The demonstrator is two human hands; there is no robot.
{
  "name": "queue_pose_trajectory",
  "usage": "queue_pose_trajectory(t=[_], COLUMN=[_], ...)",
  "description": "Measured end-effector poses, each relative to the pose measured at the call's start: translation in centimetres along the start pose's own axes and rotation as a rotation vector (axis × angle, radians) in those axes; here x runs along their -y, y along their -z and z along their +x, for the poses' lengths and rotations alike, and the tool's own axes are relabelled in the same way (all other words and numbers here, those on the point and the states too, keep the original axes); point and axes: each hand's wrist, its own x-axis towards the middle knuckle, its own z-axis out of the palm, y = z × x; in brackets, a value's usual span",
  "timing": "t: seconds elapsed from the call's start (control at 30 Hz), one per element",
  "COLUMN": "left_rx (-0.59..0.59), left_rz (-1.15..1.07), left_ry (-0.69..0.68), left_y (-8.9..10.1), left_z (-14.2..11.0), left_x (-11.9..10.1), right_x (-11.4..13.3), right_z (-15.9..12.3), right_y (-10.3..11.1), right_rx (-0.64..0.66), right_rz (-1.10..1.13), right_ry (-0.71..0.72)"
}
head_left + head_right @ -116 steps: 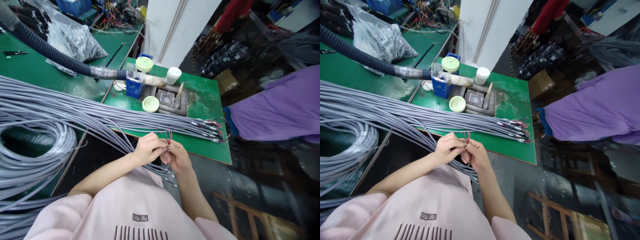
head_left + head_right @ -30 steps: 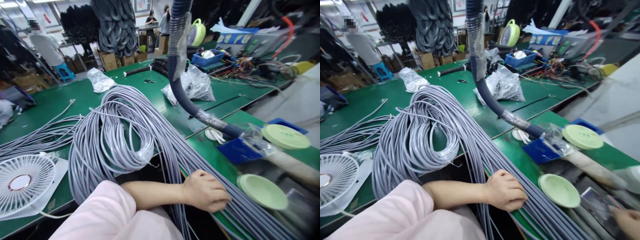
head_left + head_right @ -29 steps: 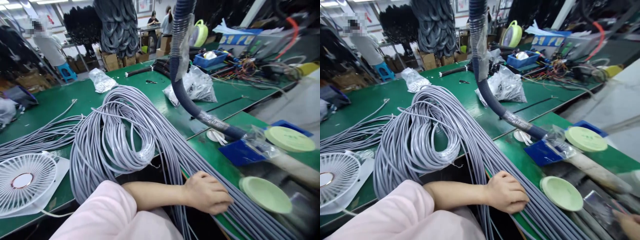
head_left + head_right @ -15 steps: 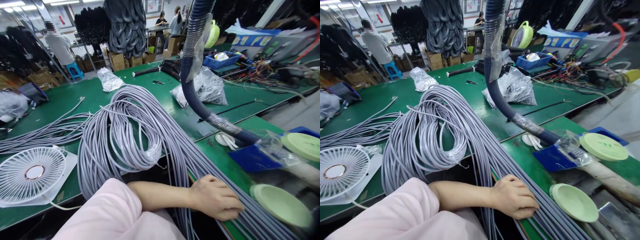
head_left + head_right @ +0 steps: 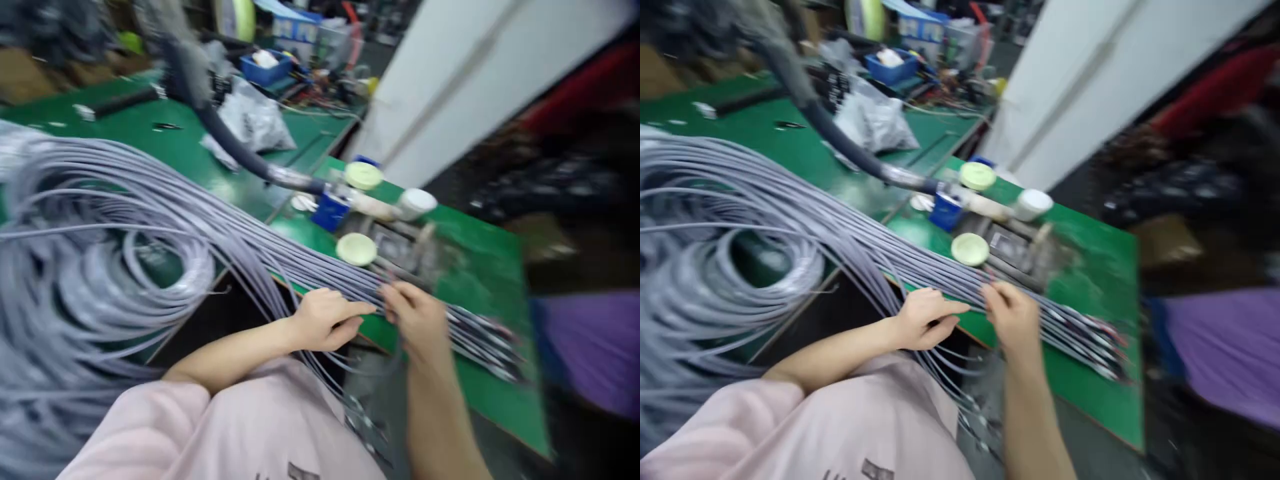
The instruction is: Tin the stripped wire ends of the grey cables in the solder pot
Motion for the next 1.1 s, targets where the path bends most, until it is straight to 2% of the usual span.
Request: queue_pose_trajectory(t=[0.07,0.17,0.23,0.33,0.43,0.53,0.63,0.77,0.83,0.93,1.1], left_rx=[0.115,0.203,0.186,0.141,0.162,0.177,0.115,-0.095,-0.185,-0.241,-0.274], left_rz=[-0.076,-0.051,-0.021,-0.008,-0.017,-0.008,-0.203,-0.736,-0.948,-1.126,-1.21], left_ry=[-0.044,0.04,0.097,0.04,-0.002,0.043,0.222,0.667,0.812,0.898,0.933], left_y=[-0.7,-2.1,-2.9,-3.5,-3.6,-3.5,-3.2,-2.9,-2.7,-2.7,-2.8], left_z=[0.3,0.1,-0.3,-1.1,-1.4,-1.4,-1.4,-0.2,0.7,1.6,1.6], left_x=[-1.1,-1.7,-1.8,-1.9,-2.2,-2.4,-2.7,-3.2,-3.4,-3.7,-3.9], right_x=[-0.2,-0.6,-0.6,-0.6,-0.7,-0.9,-1.0,-0.8,-0.7,-0.5,-0.5], right_z=[-1.2,-1.8,-2.3,-2.9,-3.3,-3.4,-3.5,-4.0,-4.3,-4.8,-5.2], right_y=[1.1,1.3,1.3,1.2,0.9,0.8,0.8,0.1,-0.4,-1.2,-1.4], right_rx=[-0.172,-0.235,-0.27,-0.321,-0.331,-0.361,-0.354,-0.288,-0.287,-0.277,-0.255], right_rz=[-0.124,-0.134,-0.049,0.117,0.203,0.239,0.291,0.282,0.229,0.146,0.098], right_ry=[-0.022,-0.061,-0.094,-0.143,-0.178,-0.188,-0.163,-0.169,-0.16,-0.138,-0.105])
